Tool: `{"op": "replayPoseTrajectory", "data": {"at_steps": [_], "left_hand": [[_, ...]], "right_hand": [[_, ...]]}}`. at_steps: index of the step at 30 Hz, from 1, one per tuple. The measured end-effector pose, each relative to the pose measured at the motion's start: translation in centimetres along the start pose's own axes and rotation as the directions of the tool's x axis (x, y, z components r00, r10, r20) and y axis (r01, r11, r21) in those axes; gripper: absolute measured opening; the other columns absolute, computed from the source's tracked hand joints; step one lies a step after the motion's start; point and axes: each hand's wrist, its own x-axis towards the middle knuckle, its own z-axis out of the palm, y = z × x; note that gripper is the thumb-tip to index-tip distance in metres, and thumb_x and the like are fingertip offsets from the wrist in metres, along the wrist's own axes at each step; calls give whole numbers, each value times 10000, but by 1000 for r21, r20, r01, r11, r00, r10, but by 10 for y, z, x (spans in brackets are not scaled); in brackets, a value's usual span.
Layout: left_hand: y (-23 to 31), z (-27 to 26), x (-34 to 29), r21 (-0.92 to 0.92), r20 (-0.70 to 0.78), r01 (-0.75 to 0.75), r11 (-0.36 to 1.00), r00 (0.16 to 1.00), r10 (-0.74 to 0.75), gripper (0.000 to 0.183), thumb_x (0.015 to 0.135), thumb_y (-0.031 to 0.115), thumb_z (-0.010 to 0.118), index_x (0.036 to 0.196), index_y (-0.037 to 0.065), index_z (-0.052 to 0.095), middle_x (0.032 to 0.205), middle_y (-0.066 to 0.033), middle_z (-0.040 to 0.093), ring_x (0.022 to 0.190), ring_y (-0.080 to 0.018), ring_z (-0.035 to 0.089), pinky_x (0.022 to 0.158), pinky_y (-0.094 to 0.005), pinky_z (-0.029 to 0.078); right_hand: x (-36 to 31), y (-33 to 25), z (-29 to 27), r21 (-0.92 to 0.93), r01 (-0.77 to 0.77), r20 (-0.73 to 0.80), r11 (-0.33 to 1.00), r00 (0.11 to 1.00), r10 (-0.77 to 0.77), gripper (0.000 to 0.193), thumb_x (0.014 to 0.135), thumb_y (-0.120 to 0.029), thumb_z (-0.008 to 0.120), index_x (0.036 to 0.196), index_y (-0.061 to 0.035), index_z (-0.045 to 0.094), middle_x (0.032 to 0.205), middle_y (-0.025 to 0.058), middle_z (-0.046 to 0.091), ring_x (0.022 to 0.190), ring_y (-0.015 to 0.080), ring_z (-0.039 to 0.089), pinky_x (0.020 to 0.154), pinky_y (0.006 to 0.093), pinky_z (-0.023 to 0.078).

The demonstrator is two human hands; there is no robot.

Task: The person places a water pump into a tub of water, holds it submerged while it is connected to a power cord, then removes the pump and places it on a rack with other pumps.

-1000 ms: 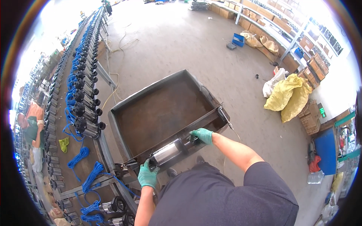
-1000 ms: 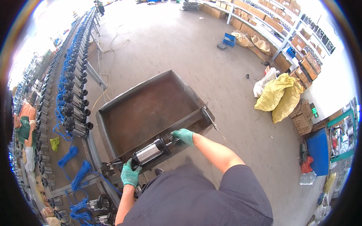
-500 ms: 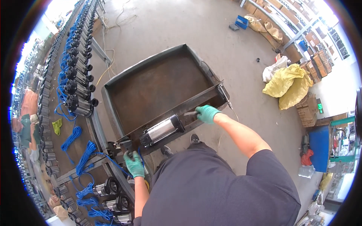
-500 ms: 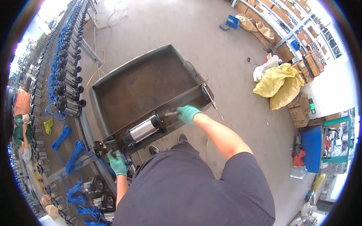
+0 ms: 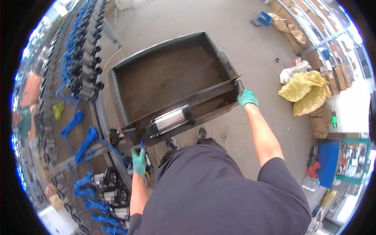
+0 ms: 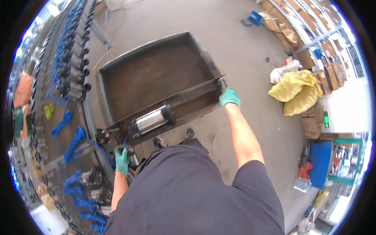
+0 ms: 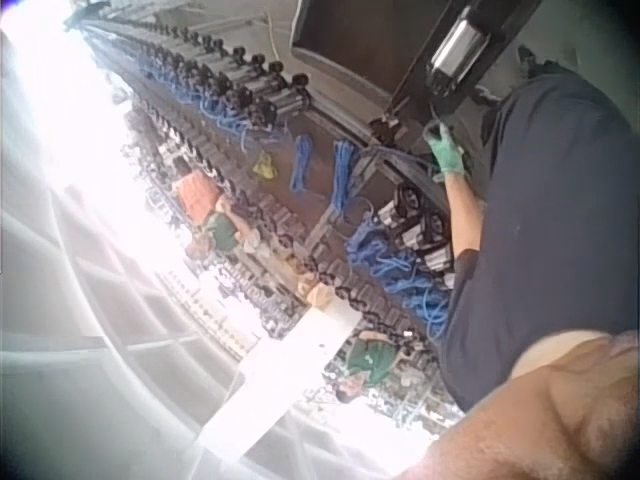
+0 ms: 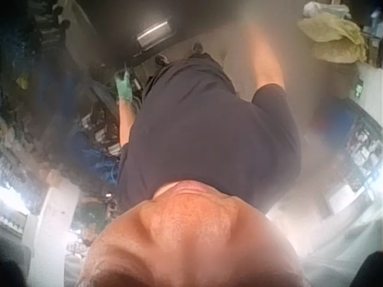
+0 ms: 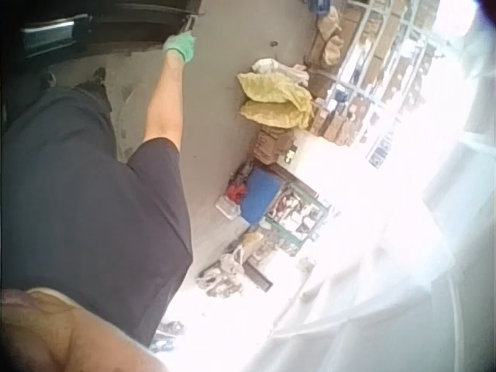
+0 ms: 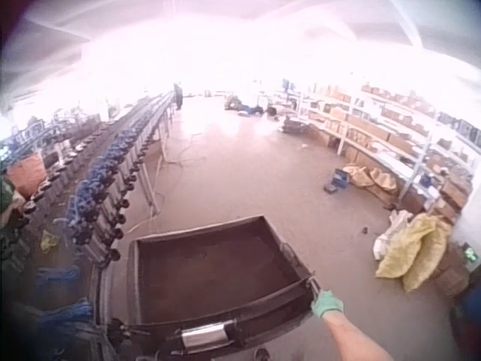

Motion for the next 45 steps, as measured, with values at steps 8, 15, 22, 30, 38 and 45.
{"op": "replayPoseTrajectory", "data": {"at_steps": [8, 15, 22, 30, 38, 45], "left_hand": [[165, 62, -16, -18, 39, -103, 995, 994, 103, 169, 1037, 41, 616, 1152, 148, 554, 851, 29, 585, 650, -35, 489, 536, -187, 377], [265, 99, -33, 54, 330, -626, 778, 747, 577, 96, 1052, 77, 652, 1125, 72, 590, 877, -18, 667, 804, -121, 620, 765, -280, 522], [255, 152, -5, 214, 571, -670, 710, 676, 465, 175, 1027, -14, 653, 1191, 34, 618, 957, -63, 701, 878, -137, 675, 827, -296, 552], [246, 157, 3, 189, 499, -625, 758, 725, 474, 240, 1025, -28, 648, 1257, 32, 628, 977, -50, 698, 903, -123, 677, 854, -290, 556], [247, 157, 0, 183, 467, -624, 760, 735, 491, 261, 1007, -39, 670, 1253, 44, 636, 954, -33, 690, 887, -112, 664, 849, -278, 550], [242, 147, -10, 215, 392, -589, 779, 782, 484, 232, 999, -14, 700, 1213, 54, 641, 959, -11, 673, 860, -88, 604, 814, -253, 529]], "right_hand": [[-132, -132, -77, 438, 491, 166, 753, 779, -605, 538, 1036, -487, 591, 1279, -9, 635, 1190, 289, 715, 1122, 469, 682, 964, 525, 547], [-78, -96, 5, 230, 510, 123, 829, 830, -544, 346, 1049, -295, 612, 1268, -28, 620, 1101, 285, 731, 1065, 475, 686, 884, 551, 549], [-56, -75, 84, 264, 394, 79, 881, 901, -426, 274, 1029, -212, 568, 1226, -28, 618, 1052, 305, 733, 1035, 483, 706, 867, 564, 571], [-60, -79, 81, 269, 374, 96, 887, 906, -412, 299, 1015, -172, 576, 1270, -18, 599, 1095, 311, 727, 1063, 481, 704, 883, 557, 577], [-53, -80, 83, 216, 380, 146, 900, 898, -414, 384, 932, -86, 657, 1300, -5, 581, 1115, 320, 725, 1086, 469, 709, 897, 537, 585], [-49, -82, 83, 171, 413, 168, 895, 883, -439, 402, 929, -105, 675, 1313, -16, 595, 1165, 303, 725, 1121, 458, 701, 938, 522, 576]]}}
